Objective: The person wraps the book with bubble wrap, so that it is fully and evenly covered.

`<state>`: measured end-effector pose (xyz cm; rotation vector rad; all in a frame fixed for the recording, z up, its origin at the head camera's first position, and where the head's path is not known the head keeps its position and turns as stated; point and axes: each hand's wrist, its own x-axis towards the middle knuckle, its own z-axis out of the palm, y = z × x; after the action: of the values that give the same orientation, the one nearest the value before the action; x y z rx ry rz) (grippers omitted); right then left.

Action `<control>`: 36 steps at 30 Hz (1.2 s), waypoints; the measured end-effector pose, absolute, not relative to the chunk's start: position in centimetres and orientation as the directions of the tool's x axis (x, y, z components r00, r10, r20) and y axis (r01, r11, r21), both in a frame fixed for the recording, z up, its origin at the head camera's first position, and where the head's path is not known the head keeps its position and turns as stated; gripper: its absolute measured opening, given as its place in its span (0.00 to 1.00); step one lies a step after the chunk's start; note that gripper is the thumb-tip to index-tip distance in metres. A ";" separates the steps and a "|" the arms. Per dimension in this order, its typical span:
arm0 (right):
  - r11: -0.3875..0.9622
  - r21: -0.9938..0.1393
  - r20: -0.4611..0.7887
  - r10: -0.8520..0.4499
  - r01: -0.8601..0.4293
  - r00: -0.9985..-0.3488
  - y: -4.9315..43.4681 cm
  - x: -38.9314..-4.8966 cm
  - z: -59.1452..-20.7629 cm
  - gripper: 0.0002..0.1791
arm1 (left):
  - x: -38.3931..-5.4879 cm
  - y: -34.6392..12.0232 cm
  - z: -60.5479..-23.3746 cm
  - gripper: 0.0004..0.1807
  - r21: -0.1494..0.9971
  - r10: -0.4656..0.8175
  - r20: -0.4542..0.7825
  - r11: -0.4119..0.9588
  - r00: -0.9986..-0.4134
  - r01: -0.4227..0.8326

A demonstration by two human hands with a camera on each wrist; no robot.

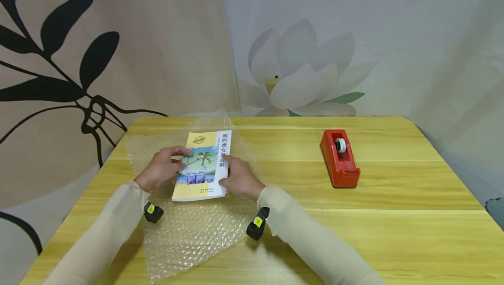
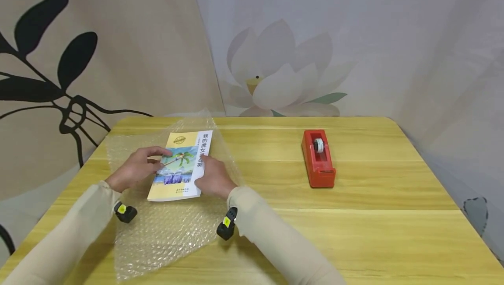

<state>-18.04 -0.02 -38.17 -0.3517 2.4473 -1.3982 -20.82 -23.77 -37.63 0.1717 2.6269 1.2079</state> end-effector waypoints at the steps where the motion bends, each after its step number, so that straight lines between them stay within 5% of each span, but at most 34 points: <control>1: 0.512 -0.857 -0.135 -0.350 -0.068 -0.927 -0.1 -18.1 -38.1 0.44 | -20.9 -23.8 -37.6 0.20 0.757 0.210 -0.168 0.654 -0.963 0.010; 36: 0.660 -0.739 -0.100 -0.312 -0.139 -0.945 -1.7 -19.2 -38.3 0.40 | -22.2 -24.0 -37.5 0.15 0.631 0.159 -0.157 0.775 -0.975 0.025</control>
<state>-19.19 -1.72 -38.33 -0.3669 2.6580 -1.1559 -22.17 -23.96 -37.55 0.1448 2.7668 0.9802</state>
